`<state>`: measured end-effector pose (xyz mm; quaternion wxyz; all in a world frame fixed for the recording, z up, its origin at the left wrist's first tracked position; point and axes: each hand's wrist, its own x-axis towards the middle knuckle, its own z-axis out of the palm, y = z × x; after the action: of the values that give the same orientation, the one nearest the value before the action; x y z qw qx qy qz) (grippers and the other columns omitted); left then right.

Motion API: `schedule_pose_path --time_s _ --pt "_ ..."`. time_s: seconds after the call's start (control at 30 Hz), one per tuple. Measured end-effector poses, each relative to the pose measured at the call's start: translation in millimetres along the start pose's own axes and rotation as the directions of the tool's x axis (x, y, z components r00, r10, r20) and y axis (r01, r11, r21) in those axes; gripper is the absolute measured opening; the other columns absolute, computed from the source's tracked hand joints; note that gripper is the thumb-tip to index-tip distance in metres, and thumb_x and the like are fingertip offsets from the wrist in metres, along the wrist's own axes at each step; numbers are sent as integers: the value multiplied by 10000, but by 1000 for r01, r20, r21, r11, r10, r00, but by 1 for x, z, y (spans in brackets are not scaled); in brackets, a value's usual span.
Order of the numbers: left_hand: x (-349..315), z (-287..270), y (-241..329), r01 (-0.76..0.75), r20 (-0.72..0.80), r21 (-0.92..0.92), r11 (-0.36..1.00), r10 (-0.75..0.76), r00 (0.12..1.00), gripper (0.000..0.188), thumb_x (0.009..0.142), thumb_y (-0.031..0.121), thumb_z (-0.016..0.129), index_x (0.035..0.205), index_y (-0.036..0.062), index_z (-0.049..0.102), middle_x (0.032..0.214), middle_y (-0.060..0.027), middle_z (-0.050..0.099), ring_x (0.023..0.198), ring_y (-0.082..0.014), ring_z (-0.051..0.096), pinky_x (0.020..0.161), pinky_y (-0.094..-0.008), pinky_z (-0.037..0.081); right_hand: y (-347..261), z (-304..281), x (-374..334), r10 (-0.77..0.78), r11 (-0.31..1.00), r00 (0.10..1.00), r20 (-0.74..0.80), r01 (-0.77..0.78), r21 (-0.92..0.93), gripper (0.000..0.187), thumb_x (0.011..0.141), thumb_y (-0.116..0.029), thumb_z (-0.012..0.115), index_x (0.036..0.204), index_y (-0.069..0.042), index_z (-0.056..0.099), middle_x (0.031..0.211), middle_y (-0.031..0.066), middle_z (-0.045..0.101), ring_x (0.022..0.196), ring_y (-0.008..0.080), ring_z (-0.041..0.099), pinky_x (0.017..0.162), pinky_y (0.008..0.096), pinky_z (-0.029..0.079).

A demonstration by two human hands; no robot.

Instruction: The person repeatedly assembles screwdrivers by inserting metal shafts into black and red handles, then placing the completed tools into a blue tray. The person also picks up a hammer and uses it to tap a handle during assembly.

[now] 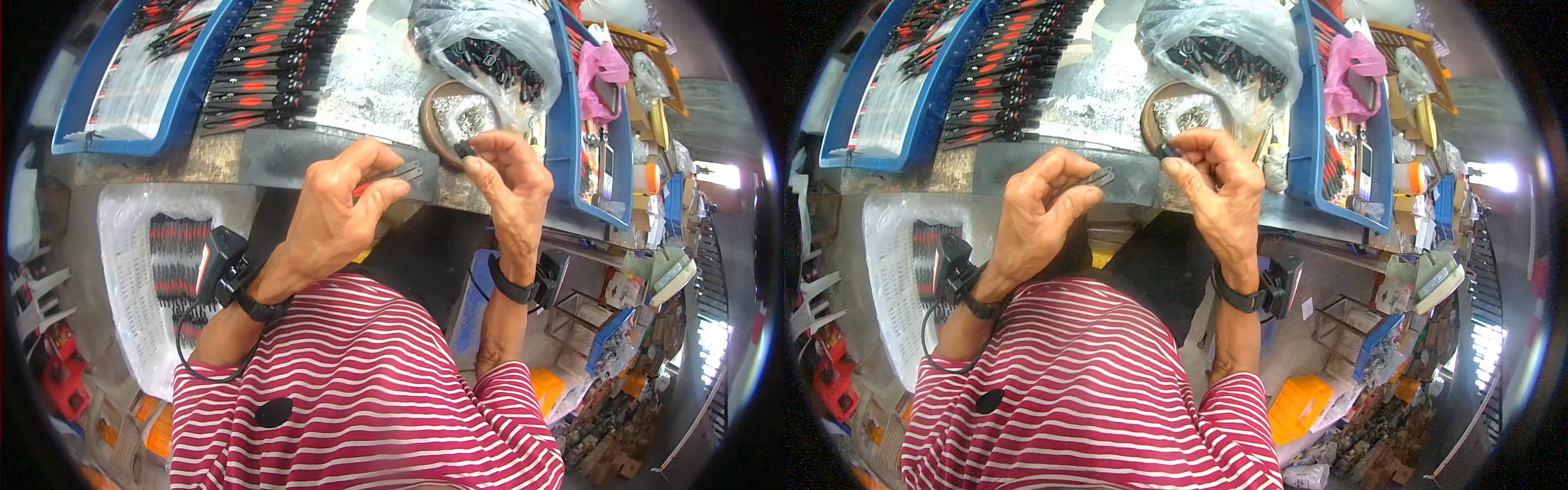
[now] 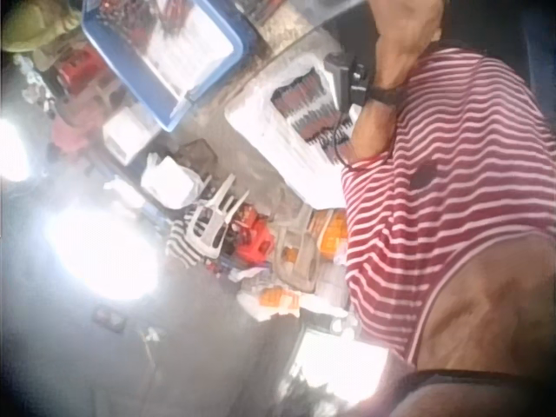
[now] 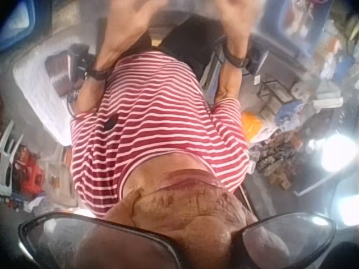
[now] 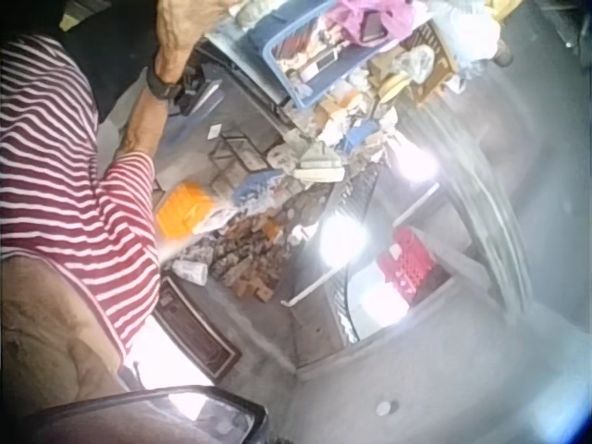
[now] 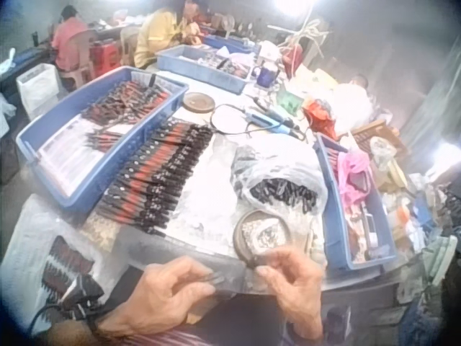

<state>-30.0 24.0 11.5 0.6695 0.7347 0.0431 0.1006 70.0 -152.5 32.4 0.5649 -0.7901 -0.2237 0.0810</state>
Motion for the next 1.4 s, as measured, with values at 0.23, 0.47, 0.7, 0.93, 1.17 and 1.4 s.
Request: schedule_pose_path --time_s 0.23,0.47,0.7,0.93,1.17,1.4 --pt "-3 -1 -3 -43 39 219 975 35 999 152 806 0 616 933 -65 565 775 -105 618 733 -123 601 641 -243 462 -4 12 -19 133 964 985 105 -154 219 168 889 -119 594 970 13 659 742 -10 580 678 47 509 598 177 401" --pt "-2 2 -10 -223 61 329 917 215 975 171 767 -7 638 924 -38 576 768 -168 613 682 -266 627 608 -304 467 1 17 -21 248 920 962 111 -270 283 196 908 -178 579 929 -7 674 627 -31 524 530 12 405 456 160 280" --pt "-4 2 -11 -238 88 379 894 221 971 165 766 8 643 914 -28 580 757 -166 614 671 -279 626 594 -317 465 6 23 -23 253 911 962 107 -274 308 201 909 -184 580 912 -6 674 603 -31 514 503 10 389 437 162 266" --pt "-6 1 -11 -235 94 377 896 216 972 162 765 20 647 907 -23 581 729 -170 603 639 -289 617 562 -335 454 6 26 -24 263 911 956 127 -290 294 208 914 -185 574 902 -1 671 597 -29 518 495 11 392 430 163 271" --pt "-8 -3 -13 -245 121 413 877 214 969 150 762 26 644 892 -19 584 736 -178 598 650 -311 613 563 -344 456 4 33 -28 266 927 958 104 -284 246 213 918 -186 569 896 0 669 589 -24 521 490 17 407 430 170 287" --pt "-13 -4 -16 -238 116 438 867 208 971 137 761 27 635 876 -24 579 757 -187 603 682 -342 614 579 -366 463 5 44 -36 211 962 977 15 -210 172 176 911 -154 576 895 0 660 584 -14 510 487 19 391 428 176 263"
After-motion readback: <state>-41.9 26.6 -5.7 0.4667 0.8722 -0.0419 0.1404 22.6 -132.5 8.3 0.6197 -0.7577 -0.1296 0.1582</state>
